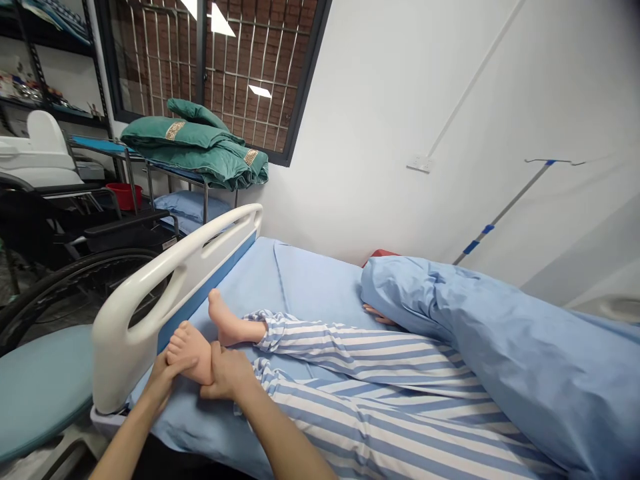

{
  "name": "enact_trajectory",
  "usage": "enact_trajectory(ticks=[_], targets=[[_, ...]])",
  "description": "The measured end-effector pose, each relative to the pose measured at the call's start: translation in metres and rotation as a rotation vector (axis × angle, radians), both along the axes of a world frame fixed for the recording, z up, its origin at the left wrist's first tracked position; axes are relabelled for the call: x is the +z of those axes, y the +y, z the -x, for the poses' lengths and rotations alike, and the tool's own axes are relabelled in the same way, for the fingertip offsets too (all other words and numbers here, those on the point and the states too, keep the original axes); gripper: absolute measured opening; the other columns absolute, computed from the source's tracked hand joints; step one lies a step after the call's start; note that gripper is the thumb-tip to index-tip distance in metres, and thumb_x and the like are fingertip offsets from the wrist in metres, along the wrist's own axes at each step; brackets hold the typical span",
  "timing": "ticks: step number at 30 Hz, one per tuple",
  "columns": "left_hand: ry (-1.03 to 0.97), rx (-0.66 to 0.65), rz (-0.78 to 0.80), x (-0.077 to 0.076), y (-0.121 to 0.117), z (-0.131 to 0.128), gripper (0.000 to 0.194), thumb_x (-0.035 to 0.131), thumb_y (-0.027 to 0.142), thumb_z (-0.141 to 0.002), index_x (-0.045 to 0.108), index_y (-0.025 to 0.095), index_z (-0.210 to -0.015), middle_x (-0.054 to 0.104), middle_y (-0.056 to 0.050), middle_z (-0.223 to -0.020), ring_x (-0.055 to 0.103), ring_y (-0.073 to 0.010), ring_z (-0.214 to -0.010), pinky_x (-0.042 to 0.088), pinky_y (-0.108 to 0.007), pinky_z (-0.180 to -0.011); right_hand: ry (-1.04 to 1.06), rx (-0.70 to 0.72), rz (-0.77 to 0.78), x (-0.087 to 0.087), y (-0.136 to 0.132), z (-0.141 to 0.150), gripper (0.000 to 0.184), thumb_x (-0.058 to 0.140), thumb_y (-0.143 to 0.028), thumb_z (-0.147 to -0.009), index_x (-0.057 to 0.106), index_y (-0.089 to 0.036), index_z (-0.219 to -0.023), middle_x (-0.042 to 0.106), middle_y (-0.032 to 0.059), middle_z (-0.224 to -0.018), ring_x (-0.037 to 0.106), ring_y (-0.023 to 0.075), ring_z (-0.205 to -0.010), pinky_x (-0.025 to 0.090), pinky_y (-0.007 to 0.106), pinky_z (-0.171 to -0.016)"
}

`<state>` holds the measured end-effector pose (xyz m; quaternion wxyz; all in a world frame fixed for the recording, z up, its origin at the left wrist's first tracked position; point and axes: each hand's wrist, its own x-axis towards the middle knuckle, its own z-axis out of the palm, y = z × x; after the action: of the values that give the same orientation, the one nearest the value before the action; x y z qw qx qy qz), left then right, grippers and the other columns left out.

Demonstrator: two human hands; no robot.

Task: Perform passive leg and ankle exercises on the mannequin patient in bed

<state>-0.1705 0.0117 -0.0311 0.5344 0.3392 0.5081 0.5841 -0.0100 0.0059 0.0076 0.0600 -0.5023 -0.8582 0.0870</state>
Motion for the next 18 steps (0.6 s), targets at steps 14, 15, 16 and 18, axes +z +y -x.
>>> enact_trajectory(ticks=[14,15,16,18], targets=[[-0.229,0.125,-0.032,-0.024,-0.004,-0.018,0.040,0.078,0.020,-0.035,0.061,0.018,-0.072,0.067,0.000,-0.070,0.062,-0.0251,-0.078,0.052,-0.031,-0.062,-0.014,0.018,0.028,-0.002,0.003,-0.002,0.067,0.064,-0.054,-0.057,0.040,-0.016,-0.106,0.064,0.0097,-0.094,0.064,0.0256,-0.073,0.050,0.035,-0.060],[-0.207,0.122,-0.019,-0.023,-0.005,-0.017,0.040,0.079,0.022,-0.035,0.061,0.018,-0.070,0.066,-0.001,-0.068,0.062,-0.0249,-0.075,0.051,-0.031,-0.060,-0.018,0.020,0.014,-0.003,0.003,-0.002,0.067,0.064,-0.054,-0.057,0.040,-0.016,-0.106,0.064,0.0095,-0.094,0.064,0.0259,-0.073,0.050,0.035,-0.060],[-0.183,0.115,-0.006,-0.022,-0.006,-0.015,0.039,0.079,0.024,-0.034,0.061,0.017,-0.069,0.066,-0.001,-0.067,0.062,-0.0239,-0.071,0.049,-0.030,-0.057,-0.022,0.020,0.001,-0.003,0.002,-0.002,0.067,0.065,-0.053,-0.057,0.040,-0.016,-0.106,0.064,0.0096,-0.093,0.064,0.0264,-0.073,0.050,0.035,-0.060],[-0.109,0.094,0.015,-0.019,-0.010,-0.012,0.038,0.080,0.027,-0.035,0.061,0.016,-0.066,0.063,-0.001,-0.061,0.058,-0.0196,-0.059,0.045,-0.028,-0.050,-0.028,0.019,-0.017,-0.002,0.002,-0.001,0.068,0.065,-0.053,-0.055,0.041,-0.015,-0.106,0.065,0.0106,-0.093,0.064,0.0274,-0.072,0.050,0.035,-0.058]])
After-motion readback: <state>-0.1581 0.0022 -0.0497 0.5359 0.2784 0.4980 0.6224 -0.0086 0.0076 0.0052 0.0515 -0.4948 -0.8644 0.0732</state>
